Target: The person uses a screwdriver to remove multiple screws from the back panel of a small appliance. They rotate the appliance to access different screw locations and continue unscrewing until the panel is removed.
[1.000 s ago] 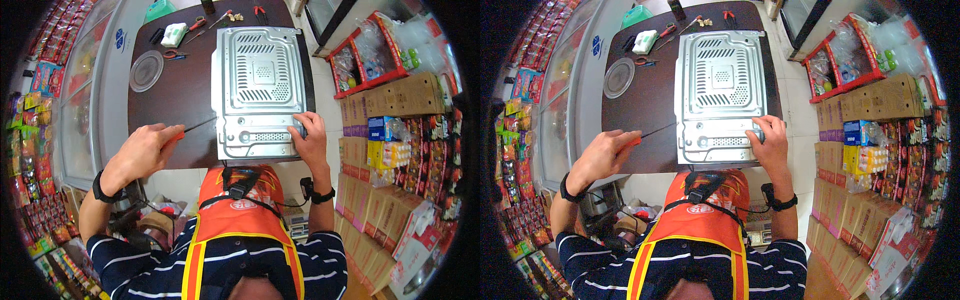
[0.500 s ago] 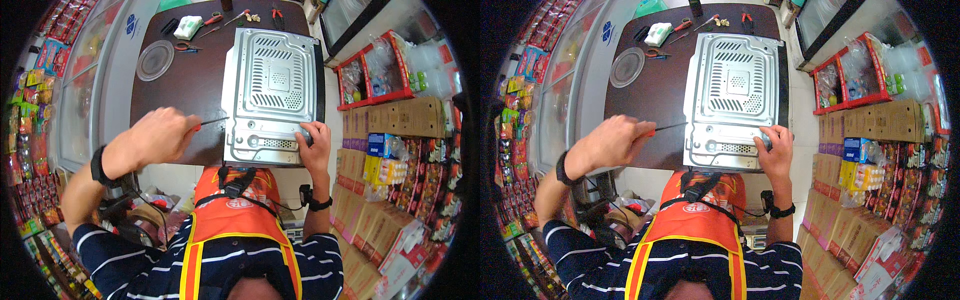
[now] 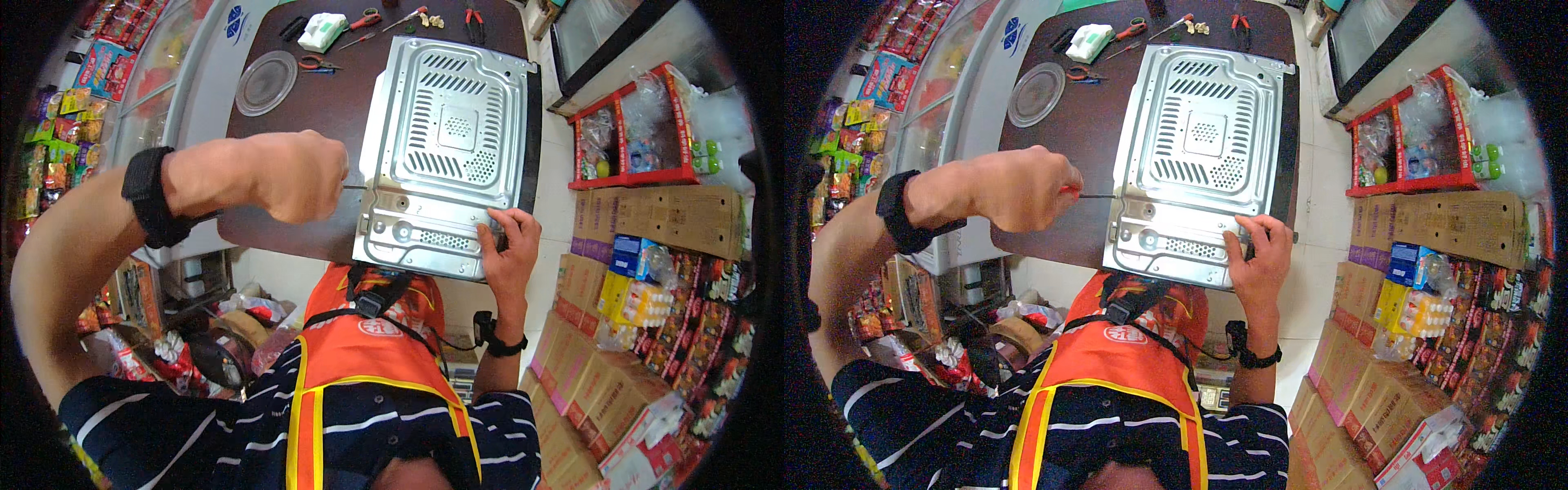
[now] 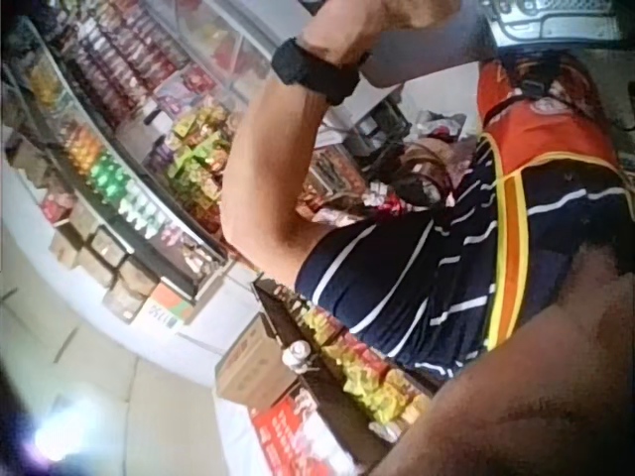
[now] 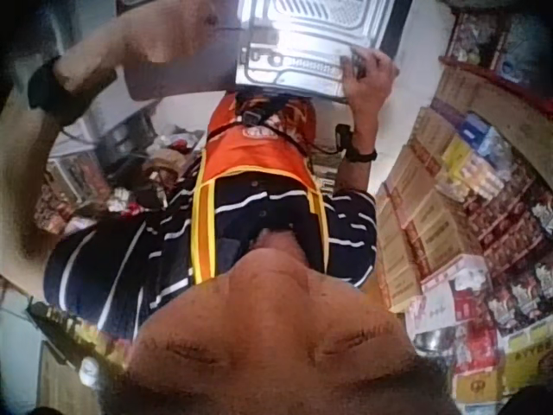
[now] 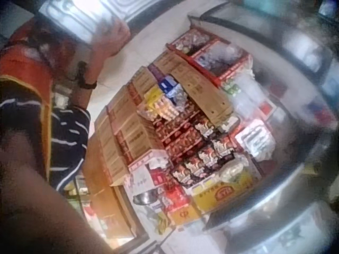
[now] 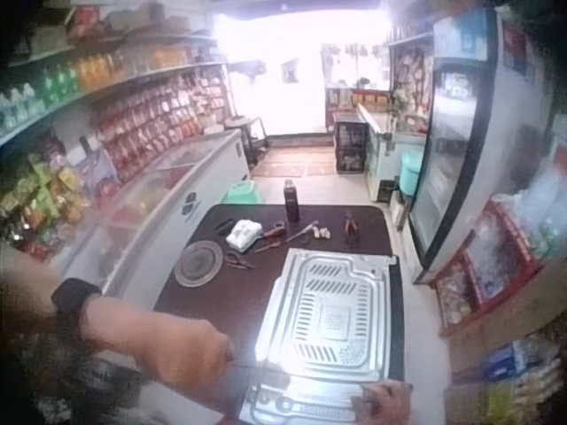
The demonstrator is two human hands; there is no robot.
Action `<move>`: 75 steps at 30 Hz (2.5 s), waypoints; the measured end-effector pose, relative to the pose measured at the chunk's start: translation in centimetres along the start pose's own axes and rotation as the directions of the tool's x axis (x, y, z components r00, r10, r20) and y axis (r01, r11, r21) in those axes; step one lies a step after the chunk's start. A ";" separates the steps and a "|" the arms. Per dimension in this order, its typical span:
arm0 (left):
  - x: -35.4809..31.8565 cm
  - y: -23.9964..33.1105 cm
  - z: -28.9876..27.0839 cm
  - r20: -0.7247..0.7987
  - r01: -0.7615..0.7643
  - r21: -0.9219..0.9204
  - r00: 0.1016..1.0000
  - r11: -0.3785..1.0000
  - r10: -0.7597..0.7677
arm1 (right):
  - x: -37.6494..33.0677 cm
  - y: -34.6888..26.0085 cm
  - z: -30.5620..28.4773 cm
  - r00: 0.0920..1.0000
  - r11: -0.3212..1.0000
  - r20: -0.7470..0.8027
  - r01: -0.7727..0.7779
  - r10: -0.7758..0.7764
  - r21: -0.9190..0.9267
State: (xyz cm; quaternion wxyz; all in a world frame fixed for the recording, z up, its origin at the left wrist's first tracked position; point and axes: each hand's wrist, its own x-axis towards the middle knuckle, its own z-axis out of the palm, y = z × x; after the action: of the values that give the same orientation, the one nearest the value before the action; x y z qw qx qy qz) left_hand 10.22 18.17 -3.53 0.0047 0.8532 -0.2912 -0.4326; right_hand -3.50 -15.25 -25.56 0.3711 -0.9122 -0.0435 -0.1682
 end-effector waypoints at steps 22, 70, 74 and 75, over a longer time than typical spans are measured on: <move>-7.6 7.8 5.6 -0.136 -0.103 -0.134 0.987 0.986 0.085 | 0.1 0.2 0.0 0.999 1.000 -0.033 0.007 -0.007 -0.002; -6.6 14.0 9.3 -0.204 0.155 -0.063 0.965 0.986 -0.165 | 1.0 1.8 -2.2 0.986 0.977 0.128 0.080 -0.107 0.196; -6.3 15.5 8.9 -0.180 0.196 0.040 0.966 0.980 -0.186 | 1.0 2.0 -2.3 0.984 0.974 0.146 0.073 -0.105 0.215; -6.2 15.6 8.7 -0.175 0.206 0.018 0.964 0.978 -0.200 | 1.1 2.1 -2.3 0.983 0.973 0.141 0.084 -0.117 0.217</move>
State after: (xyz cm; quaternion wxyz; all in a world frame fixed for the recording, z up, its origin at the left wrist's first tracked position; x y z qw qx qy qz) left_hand -6.76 10.41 -0.29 -0.0300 0.9127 -0.2085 -0.3501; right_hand -2.64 -18.42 -25.02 0.4519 -0.8747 -0.1356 -0.1108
